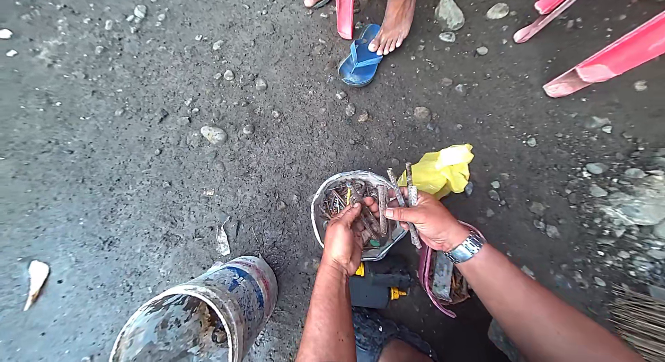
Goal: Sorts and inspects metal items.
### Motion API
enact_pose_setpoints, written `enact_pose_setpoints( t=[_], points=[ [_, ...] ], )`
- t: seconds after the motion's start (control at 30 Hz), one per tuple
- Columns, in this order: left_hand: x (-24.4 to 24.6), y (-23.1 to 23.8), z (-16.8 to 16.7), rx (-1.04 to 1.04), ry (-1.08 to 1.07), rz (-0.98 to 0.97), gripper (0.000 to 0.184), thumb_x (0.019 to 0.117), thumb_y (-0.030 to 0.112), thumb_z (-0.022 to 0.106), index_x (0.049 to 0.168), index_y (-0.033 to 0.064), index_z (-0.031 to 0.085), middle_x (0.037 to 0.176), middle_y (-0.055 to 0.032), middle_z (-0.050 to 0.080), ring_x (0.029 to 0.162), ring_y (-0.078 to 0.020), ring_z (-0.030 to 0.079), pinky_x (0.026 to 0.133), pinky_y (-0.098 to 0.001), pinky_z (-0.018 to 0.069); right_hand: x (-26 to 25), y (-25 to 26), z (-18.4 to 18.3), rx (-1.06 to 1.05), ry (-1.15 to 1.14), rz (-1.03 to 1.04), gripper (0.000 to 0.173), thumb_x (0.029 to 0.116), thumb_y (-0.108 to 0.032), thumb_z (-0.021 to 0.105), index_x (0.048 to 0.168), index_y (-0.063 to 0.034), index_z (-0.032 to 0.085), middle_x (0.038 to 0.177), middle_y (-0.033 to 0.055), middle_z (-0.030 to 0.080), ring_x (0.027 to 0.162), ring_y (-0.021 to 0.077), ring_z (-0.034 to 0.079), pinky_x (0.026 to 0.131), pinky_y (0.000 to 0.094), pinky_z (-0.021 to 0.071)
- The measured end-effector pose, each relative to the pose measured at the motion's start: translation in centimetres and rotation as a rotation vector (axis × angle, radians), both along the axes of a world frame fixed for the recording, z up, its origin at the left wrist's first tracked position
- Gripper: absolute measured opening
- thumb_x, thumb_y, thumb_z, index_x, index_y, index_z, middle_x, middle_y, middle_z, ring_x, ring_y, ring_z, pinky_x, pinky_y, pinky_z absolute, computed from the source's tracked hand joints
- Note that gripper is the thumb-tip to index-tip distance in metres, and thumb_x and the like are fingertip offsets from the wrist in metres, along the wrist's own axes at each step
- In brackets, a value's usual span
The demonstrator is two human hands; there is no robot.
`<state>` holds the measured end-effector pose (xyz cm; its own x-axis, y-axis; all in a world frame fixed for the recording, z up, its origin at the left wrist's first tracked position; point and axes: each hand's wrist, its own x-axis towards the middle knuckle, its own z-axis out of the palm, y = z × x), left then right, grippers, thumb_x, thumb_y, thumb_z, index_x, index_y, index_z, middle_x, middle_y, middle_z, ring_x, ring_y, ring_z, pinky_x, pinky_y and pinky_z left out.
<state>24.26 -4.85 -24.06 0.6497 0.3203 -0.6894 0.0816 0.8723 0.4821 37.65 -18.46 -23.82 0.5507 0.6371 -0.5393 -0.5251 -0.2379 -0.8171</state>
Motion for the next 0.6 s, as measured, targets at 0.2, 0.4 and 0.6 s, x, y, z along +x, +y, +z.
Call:
enact_pose_setpoints(
  t=[0.2, 0.4, 0.6],
  points=[
    [-0.4, 0.5, 0.6, 0.065, 0.034, -0.079, 0.032, 0.1113, 0.019, 0.042, 0.121, -0.0030, 0.063, 0.102, -0.0174, 0.070, 0.087, -0.0235, 0.070, 0.083, -0.0383, 0.0596, -0.2, 0.8, -0.1, -0.078, -0.088, 0.055, 0.039, 0.0802, 0.003, 0.082, 0.116, -0.0031, 0.070, 0.086, 0.0116, 0.073, 0.059, 0.0129, 0.059, 0.049, 0.0231, 0.0457],
    [-0.8, 0.8, 0.6, 0.078, 0.040, -0.124, 0.035, 0.1119, 0.020, 0.040, 0.121, -0.0051, 0.062, 0.097, -0.0181, 0.069, 0.082, -0.0241, 0.070, 0.079, -0.0383, 0.0604, -0.4, 1.1, 0.0, -0.099, -0.097, 0.074, 0.035, 0.0812, 0.002, 0.083, 0.114, -0.0011, 0.071, 0.094, 0.0113, 0.076, 0.063, 0.0131, 0.062, 0.050, 0.0230, 0.0487],
    [-0.6, 0.1, 1.8, 0.164, 0.020, -0.205, 0.054, 0.1128, 0.042, 0.028, 0.138, 0.0053, 0.060, 0.126, -0.0153, 0.069, 0.114, -0.0257, 0.068, 0.099, -0.0428, 0.0545, -1.3, 1.0, -0.6, -0.047, -0.011, 0.074, 0.041, 0.0884, -0.010, 0.080, 0.127, -0.0071, 0.067, 0.102, 0.0113, 0.072, 0.069, 0.0151, 0.062, 0.057, 0.0263, 0.0511]
  ],
)
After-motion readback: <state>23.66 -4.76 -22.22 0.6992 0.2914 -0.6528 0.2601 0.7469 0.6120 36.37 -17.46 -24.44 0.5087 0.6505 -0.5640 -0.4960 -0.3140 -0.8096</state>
